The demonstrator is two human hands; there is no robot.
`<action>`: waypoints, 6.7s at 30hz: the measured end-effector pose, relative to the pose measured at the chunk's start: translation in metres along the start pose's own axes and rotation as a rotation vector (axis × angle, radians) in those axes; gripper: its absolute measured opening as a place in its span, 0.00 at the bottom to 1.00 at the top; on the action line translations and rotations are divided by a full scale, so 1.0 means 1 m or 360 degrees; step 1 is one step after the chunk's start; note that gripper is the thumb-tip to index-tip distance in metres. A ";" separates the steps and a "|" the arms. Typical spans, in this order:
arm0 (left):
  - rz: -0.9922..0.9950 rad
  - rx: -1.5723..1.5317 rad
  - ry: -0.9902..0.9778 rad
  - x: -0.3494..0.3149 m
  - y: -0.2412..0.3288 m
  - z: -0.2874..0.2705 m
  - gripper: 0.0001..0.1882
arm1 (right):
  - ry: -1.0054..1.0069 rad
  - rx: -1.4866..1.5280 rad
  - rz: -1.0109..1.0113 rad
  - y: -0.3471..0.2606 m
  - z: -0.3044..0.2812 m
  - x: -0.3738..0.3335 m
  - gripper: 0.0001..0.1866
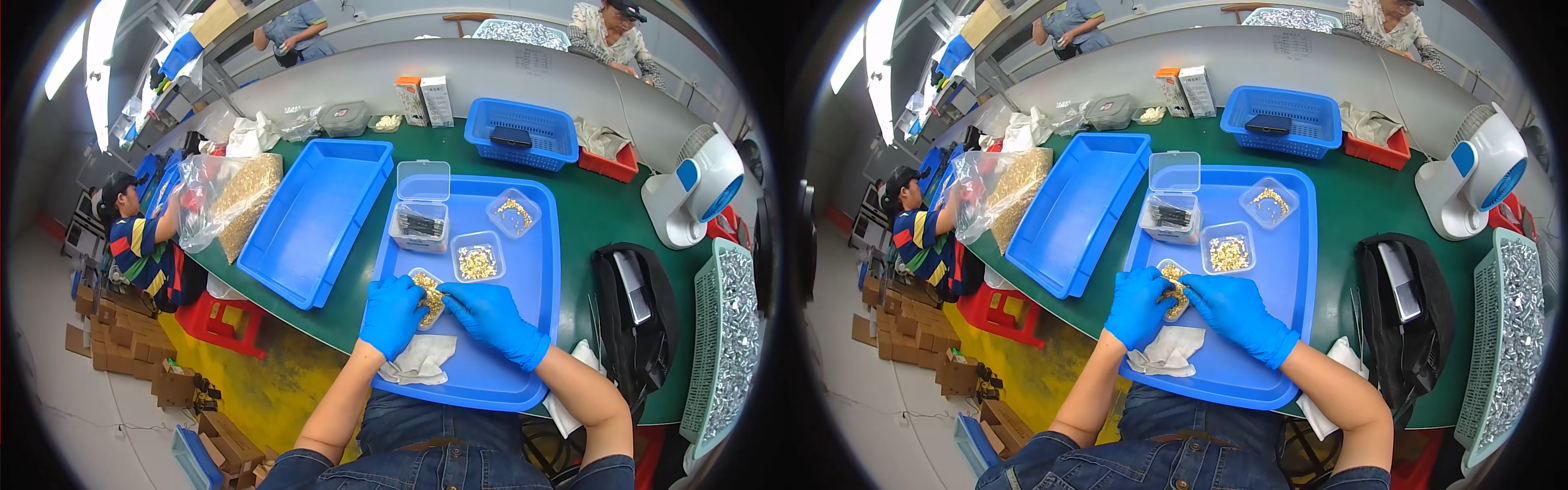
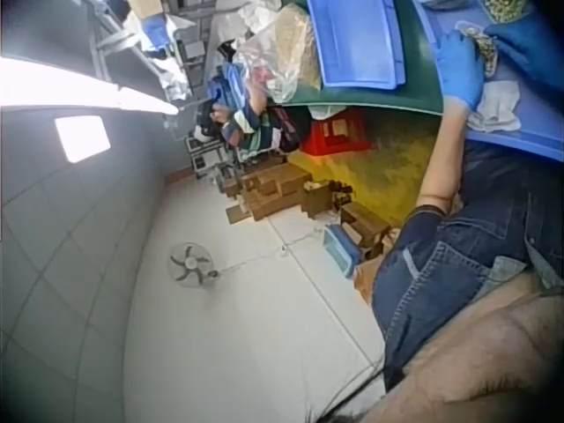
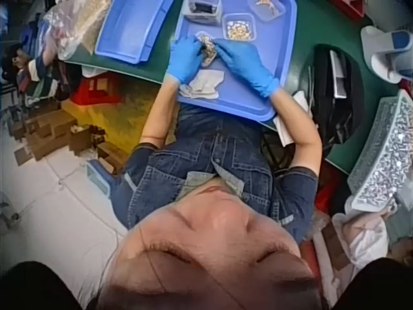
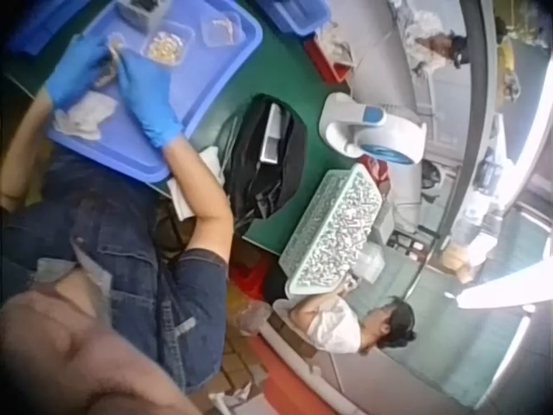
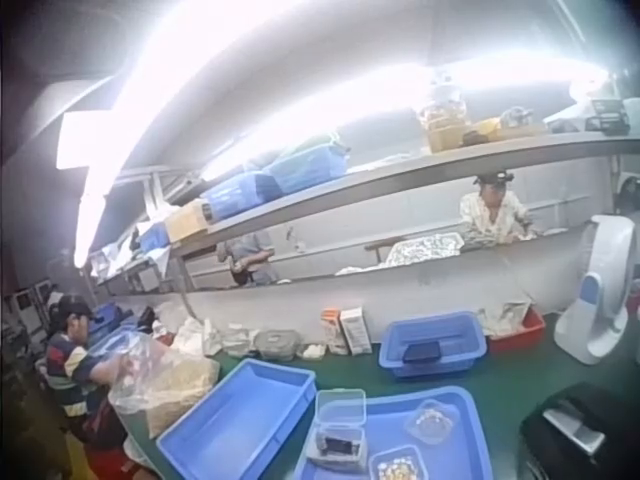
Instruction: Sorting small yellow hardware components from a tray into individual plastic containers on a workstation.
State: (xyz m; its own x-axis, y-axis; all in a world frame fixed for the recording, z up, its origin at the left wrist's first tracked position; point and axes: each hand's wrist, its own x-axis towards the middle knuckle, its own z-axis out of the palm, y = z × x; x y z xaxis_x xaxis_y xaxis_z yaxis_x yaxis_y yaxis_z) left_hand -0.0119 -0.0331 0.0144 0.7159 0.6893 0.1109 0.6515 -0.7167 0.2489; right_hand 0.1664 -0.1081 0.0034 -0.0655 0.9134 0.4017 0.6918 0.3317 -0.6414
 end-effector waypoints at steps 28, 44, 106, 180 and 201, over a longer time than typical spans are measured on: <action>-0.0482 -0.1790 0.0370 -0.014 -0.004 0.009 0.06 | -0.0041 -0.0026 -0.0027 0.000 0.002 -0.001 0.10; -0.0289 -0.1423 0.0498 -0.013 -0.003 0.010 0.06 | -0.0058 -0.0220 -0.0092 0.002 0.001 -0.001 0.10; -0.0263 -0.1765 0.0406 -0.014 -0.001 0.001 0.13 | -0.0289 0.0355 0.0096 0.005 0.002 0.003 0.11; -0.0673 -0.2568 0.0285 -0.014 0.000 0.001 0.08 | -0.0076 -0.0155 -0.0169 -0.003 -0.001 -0.001 0.10; -0.0639 -0.2831 0.0203 -0.013 -0.009 0.003 0.08 | 0.0043 0.0023 -0.0169 -0.004 0.001 -0.001 0.11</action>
State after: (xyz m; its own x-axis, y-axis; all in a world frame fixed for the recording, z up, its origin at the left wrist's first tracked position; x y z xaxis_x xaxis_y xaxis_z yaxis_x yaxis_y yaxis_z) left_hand -0.0261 -0.0356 0.0076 0.5247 0.8355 -0.1633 -0.3119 0.3672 0.8763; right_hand 0.1632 -0.1103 0.0051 -0.1186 0.8662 0.4854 0.6715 0.4301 -0.6034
